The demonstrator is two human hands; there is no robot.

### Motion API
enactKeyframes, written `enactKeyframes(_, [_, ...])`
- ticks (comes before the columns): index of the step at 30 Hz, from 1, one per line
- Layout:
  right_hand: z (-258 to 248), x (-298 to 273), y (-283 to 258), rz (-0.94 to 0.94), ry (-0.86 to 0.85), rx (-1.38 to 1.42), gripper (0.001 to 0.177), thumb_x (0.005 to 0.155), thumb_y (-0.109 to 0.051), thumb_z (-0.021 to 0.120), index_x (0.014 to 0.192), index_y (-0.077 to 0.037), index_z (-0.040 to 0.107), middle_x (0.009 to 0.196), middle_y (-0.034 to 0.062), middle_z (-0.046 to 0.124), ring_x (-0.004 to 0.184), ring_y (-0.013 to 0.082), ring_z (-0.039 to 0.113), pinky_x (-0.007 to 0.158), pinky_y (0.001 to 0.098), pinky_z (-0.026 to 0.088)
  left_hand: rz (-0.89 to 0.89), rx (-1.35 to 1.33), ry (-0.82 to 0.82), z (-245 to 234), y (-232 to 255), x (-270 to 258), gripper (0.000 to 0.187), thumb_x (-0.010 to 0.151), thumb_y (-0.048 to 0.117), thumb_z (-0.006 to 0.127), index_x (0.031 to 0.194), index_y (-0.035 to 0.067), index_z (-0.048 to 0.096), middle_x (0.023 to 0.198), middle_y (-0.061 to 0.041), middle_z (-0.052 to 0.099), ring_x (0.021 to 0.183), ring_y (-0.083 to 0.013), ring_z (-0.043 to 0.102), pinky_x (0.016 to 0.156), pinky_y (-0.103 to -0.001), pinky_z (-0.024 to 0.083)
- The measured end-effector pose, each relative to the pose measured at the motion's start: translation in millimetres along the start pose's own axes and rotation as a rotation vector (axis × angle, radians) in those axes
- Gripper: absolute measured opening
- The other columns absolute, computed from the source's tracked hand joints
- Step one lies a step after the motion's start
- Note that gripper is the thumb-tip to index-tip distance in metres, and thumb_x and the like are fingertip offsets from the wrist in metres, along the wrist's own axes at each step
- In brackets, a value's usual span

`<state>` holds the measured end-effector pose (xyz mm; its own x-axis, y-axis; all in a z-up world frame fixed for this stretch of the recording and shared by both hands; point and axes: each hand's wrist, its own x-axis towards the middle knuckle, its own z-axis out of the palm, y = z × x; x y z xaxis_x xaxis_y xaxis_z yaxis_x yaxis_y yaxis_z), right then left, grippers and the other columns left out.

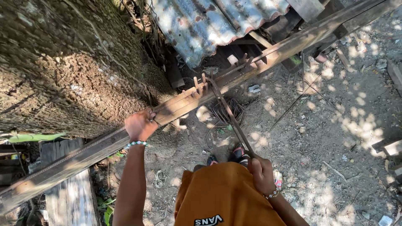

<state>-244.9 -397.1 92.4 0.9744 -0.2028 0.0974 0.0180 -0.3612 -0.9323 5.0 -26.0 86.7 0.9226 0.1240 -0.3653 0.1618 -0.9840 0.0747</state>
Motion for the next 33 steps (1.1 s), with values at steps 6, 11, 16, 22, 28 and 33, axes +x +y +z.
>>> enactKeyframes(6, [56, 100, 2, -0.015, 0.038, 0.167, 0.062, 0.11, -0.029, 0.034, 0.054, -0.011, 0.052, 0.044, -0.0007, 0.036, 0.044, 0.0131, 0.028, 0.053, 0.0289, 0.036, 0.304, -0.12, 0.59, 75, -38, 34, 0.055, 0.089, 0.062, 0.065, 0.053, 0.02, 0.062, 0.051, -0.008, 0.061, 0.057, -0.0343, 0.069, 0.062, -0.043, 0.056])
enactKeyframes(11, [102, 192, 6, -0.114, 0.041, 0.207, 0.057, 0.109, -0.027, 0.047, 0.054, -0.015, 0.04, 0.046, -0.0022, 0.037, 0.048, 0.0115, 0.029, 0.051, 0.0327, 0.028, 0.297, -0.105, 0.63, 73, -32, 32, 0.038, 0.084, 0.05, 0.065, 0.064, 0.018, 0.07, 0.058, -0.009, 0.064, 0.061, -0.0385, 0.07, 0.059, -0.05, 0.054])
enactKeyframes(16, [88, 167, 1, -0.155, 0.05, 0.175, 0.054, 0.107, -0.015, 0.046, 0.054, -0.013, 0.039, 0.046, -0.0003, 0.031, 0.048, 0.0116, 0.022, 0.051, 0.0333, 0.027, 0.27, -0.028, 0.683, 76, -32, 39, 0.033, 0.081, 0.052, 0.066, 0.064, 0.023, 0.068, 0.06, -0.007, 0.065, 0.062, -0.0354, 0.071, 0.06, -0.048, 0.055])
enactKeyframes(22, [24, 47, 19, -0.08, -0.03, 0.17, 0.063, 0.111, -0.037, 0.043, 0.054, -0.013, 0.053, 0.041, 0.0048, 0.045, 0.039, 0.0146, 0.035, 0.051, 0.0311, 0.038, 0.264, -0.122, 0.591, 44, -18, 15, 0.033, 0.082, 0.041, 0.062, 0.07, 0.012, 0.071, 0.062, -0.016, 0.066, 0.07, -0.0464, 0.071, 0.068, -0.056, 0.055])
enactKeyframes(28, [13, 29, -3, -0.053, -0.001, 0.222, 0.066, 0.111, -0.03, 0.033, 0.047, -0.017, 0.047, 0.037, -0.0018, 0.041, 0.037, 0.0108, 0.027, 0.043, 0.0255, 0.034, 0.268, -0.072, 0.537, 63, -35, 31, 0.038, 0.085, 0.046, 0.058, 0.065, 0.016, 0.07, 0.059, -0.015, 0.066, 0.065, -0.0434, 0.071, 0.063, -0.054, 0.056])
enactKeyframes(33, [82, 143, 25, -0.134, 0.059, 0.285, 0.061, 0.114, -0.026, 0.037, 0.053, -0.02, 0.044, 0.039, -0.0018, 0.034, 0.041, 0.0055, 0.019, 0.044, 0.0267, 0.031, 0.298, -0.107, 0.617, 89, -48, 53, 0.023, 0.079, 0.031, 0.06, 0.068, 0.014, 0.071, 0.062, -0.016, 0.066, 0.065, -0.0425, 0.07, 0.064, -0.053, 0.056])
